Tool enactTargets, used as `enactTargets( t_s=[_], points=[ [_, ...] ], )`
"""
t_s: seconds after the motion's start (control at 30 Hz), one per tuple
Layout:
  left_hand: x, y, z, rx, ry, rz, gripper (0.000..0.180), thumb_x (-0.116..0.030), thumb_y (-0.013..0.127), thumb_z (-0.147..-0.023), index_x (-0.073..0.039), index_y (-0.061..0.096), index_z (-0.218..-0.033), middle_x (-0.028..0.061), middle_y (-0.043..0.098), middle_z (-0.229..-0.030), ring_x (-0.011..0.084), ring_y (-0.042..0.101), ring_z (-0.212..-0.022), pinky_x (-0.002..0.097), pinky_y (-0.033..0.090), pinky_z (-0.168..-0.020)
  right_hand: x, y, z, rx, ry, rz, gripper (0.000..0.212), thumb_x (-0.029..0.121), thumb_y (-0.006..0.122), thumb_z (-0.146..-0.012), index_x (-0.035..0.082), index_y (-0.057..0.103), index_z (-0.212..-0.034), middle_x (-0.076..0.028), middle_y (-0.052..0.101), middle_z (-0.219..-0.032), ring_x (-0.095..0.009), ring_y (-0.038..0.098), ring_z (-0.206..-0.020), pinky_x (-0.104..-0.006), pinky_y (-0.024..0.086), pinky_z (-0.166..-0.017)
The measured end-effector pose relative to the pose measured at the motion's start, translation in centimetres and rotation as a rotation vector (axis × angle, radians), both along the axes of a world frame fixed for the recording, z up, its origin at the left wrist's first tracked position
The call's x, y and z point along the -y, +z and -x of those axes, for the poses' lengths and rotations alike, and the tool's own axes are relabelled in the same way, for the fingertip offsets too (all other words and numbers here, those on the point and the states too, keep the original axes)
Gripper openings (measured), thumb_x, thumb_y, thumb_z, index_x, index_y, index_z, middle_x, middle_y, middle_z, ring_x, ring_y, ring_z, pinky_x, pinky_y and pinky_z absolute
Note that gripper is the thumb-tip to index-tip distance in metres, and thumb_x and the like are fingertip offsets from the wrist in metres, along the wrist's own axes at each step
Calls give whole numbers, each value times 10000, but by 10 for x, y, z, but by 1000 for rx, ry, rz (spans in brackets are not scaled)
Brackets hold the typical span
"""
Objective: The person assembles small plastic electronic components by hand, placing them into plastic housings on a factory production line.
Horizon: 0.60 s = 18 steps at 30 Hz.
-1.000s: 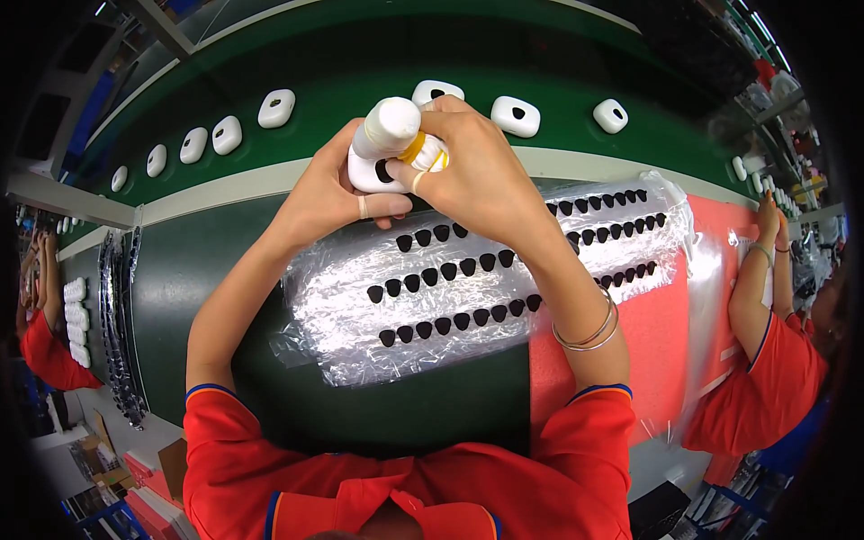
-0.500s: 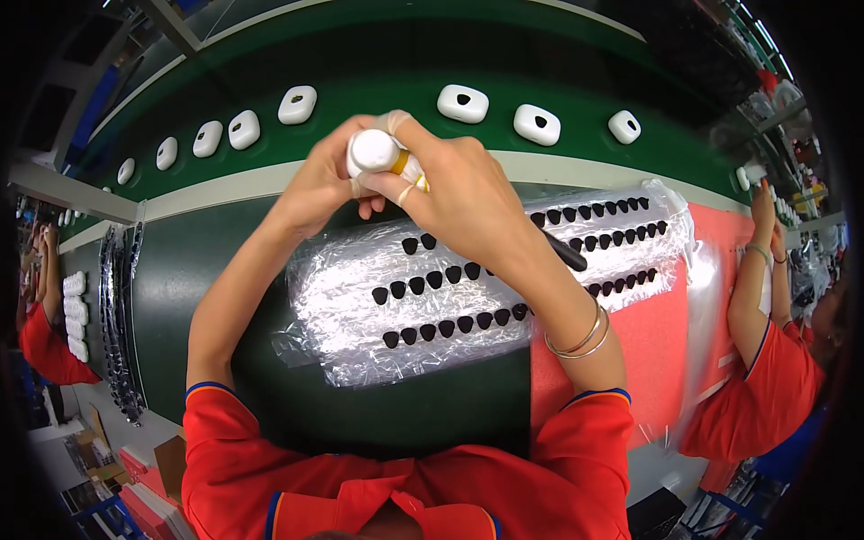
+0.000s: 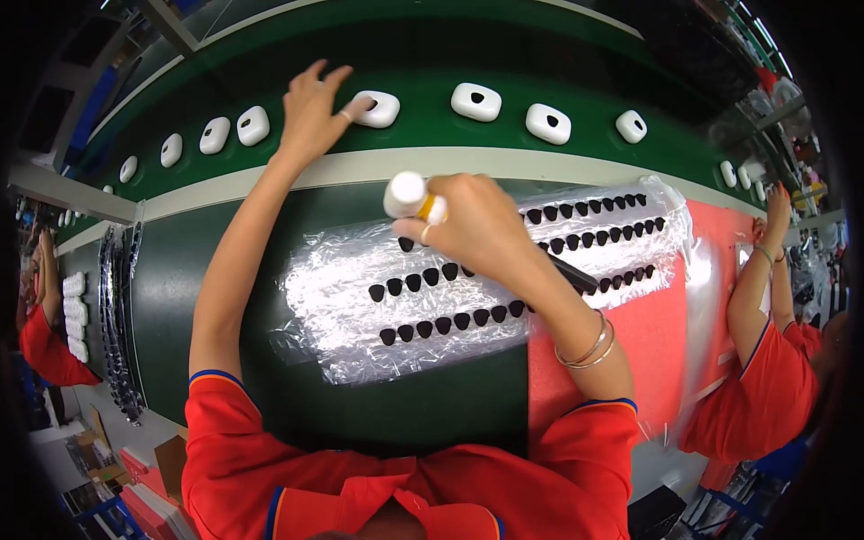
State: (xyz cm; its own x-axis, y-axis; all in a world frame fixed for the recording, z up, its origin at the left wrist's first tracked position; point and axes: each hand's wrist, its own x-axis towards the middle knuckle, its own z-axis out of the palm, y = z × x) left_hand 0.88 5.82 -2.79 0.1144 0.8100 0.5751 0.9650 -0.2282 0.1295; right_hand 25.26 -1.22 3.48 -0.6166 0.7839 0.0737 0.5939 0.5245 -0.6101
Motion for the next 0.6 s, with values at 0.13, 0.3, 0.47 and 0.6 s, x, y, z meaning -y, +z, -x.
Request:
enactTargets(
  t_s=[0.13,0.3,0.47,0.6],
  points=[
    [-4,-1,19,71,303,-21,613,-442,641,-713,-41,500,-1155,219,533,-1075,338,505,-993,406,397,-837,13,-11,12,159,-42,51,394,360,737,-632,-8,617,-710,-195,603,-667,-340,597,-641,-386,472,-594],
    [10,-3,39,509,158,162,517,-207,682,-684,-23,504,-1134,167,587,-1008,271,586,-873,368,464,-760,6,-13,17,253,72,161,221,170,647,-675,-18,612,-784,-192,613,-720,-347,600,-726,-408,474,-676],
    [29,47,-15,1500,-297,462,572,-11,652,-658,-39,459,-1195,83,555,-1068,197,567,-925,279,496,-739,-4,6,-10,-117,65,141,242,153,659,-659,-7,607,-832,-198,615,-782,-336,602,-768,-390,468,-705],
    [51,60,-56,1305,-416,515,545,-6,710,-638,-42,488,-1135,69,570,-983,156,558,-905,268,486,-742,-6,37,-22,-324,-37,149,269,115,662,-703,-8,607,-936,-83,632,-787,-151,596,-706,-287,472,-658]
  ],
)
